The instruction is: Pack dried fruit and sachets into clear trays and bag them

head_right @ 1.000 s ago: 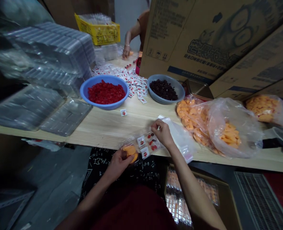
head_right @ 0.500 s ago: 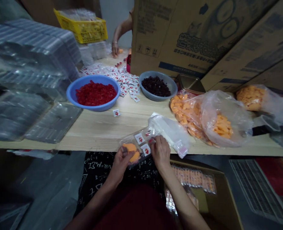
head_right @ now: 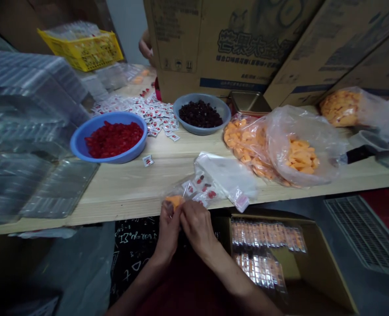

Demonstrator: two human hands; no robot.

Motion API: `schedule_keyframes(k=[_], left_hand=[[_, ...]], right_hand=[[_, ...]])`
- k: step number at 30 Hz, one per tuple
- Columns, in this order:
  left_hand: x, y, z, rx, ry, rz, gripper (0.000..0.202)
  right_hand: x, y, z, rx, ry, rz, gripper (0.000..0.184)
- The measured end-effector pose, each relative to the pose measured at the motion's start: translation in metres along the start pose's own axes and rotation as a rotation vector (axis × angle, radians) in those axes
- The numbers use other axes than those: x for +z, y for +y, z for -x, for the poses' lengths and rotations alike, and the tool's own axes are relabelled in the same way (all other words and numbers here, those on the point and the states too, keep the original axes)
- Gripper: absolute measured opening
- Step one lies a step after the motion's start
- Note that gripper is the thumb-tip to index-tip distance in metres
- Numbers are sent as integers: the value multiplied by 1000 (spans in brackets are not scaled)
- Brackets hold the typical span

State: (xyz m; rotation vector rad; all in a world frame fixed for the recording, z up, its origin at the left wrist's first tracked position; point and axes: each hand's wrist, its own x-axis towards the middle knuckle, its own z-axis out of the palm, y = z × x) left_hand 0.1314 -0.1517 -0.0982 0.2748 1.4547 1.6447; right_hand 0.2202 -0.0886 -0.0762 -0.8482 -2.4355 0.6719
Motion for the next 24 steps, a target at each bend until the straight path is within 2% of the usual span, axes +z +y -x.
schedule_keyframes(k=[2, 6, 8, 11, 14, 16, 19, 24], left_hand=[[0, 9, 0, -49, -54, 73, 40], [-15, 32, 2, -197, -393, 192, 45], [-22, 36, 1, -233, -471, 157, 43], [-20, 29, -7, -229, -431, 64, 40], [-7, 18, -17, -174, -329, 60, 39], [0, 16, -19, -133, -302, 79, 38], [1, 25, -15, -141, -340, 104, 39], [-16, 44, -4, -198, -375, 18, 45]], right_hand=[[-3, 5, -1, 81, 31, -105, 16], [-23, 20, -6, 255, 88, -298, 11], [-32, 25, -9, 278, 60, -364, 10], [-37, 24, -10, 248, 17, -348, 10], [-36, 16, -10, 177, 18, -230, 13], [-35, 13, -10, 156, 37, -174, 15], [-37, 14, -12, 190, 69, -197, 12], [-38, 23, -14, 226, 50, -272, 12]])
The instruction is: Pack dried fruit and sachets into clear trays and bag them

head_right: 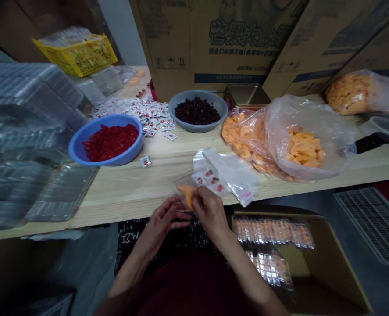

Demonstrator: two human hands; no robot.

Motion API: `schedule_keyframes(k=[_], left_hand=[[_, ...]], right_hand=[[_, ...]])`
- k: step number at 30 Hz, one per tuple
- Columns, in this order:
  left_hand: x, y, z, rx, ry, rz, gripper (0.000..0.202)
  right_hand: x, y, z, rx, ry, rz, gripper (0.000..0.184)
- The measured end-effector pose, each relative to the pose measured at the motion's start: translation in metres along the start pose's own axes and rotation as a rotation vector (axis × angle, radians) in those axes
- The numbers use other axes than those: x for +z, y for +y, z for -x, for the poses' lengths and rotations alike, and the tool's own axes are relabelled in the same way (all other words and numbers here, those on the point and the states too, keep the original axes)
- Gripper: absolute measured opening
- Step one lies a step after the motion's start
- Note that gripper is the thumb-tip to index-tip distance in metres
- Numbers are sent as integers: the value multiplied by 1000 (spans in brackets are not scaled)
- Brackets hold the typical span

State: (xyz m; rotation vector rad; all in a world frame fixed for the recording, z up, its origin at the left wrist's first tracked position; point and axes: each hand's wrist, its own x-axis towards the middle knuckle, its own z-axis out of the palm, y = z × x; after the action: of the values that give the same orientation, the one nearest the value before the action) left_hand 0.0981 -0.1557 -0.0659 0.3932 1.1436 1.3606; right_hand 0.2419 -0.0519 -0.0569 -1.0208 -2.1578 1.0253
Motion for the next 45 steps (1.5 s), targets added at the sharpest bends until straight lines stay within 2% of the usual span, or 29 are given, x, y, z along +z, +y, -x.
schedule_keyframes(k=[5, 11, 15, 17, 18, 21, 22, 23, 26, 29, 32, 35, 37, 39, 41, 44, 45], left_hand=[[-2, -14, -9, 6, 67, -24, 29], [9, -39, -32, 208, 160, -86, 9], [4, -40, -33, 272, 174, -219, 12], [-3, -37, -27, 269, 164, -302, 15], [-8, -35, -23, 266, 175, -350, 17], [-22, -30, -13, 277, 266, -492, 24], [-26, -29, -11, 292, 301, -529, 25], [-30, -28, -9, 313, 330, -558, 24], [-38, -26, -10, 386, 403, -606, 22], [-44, -19, -10, 412, 420, -585, 25], [-46, -4, -5, 463, 296, -624, 39], [-39, 15, -10, 589, 115, -759, 78], [-30, 28, -23, 644, 49, -807, 93], [-19, 38, -41, 676, -20, -823, 82], [-7, 48, -57, 700, -112, -844, 54], [15, 61, -68, 731, -241, -855, 21], [24, 65, -68, 736, -281, -848, 16]], right_hand=[[11, -3, 3, -35, -79, 15, 12], [24, -9, 14, -176, -132, 39, 12], [21, -3, 21, -122, -67, 12, 11], [17, 1, 27, -146, -60, 31, 6], [15, 3, 30, -176, -57, 55, 13], [17, 15, 40, -271, -70, 209, 66], [20, 21, 43, -299, -93, 285, 77], [25, 28, 45, -329, -117, 361, 80], [43, 50, 46, -462, -135, 480, 65], [48, 55, 42, -604, -38, 385, 45], [31, 29, 34, -573, 72, 191, 34], [0, -14, 21, -454, 172, -66, 31], [-17, -37, 10, -379, 239, -240, 27], [-30, -49, 1, -299, 290, -394, 23], [-42, -53, 0, -213, 314, -506, 19], [-68, -50, 10, -111, 377, -522, 11], [-80, -50, 17, -95, 395, -487, 18]])
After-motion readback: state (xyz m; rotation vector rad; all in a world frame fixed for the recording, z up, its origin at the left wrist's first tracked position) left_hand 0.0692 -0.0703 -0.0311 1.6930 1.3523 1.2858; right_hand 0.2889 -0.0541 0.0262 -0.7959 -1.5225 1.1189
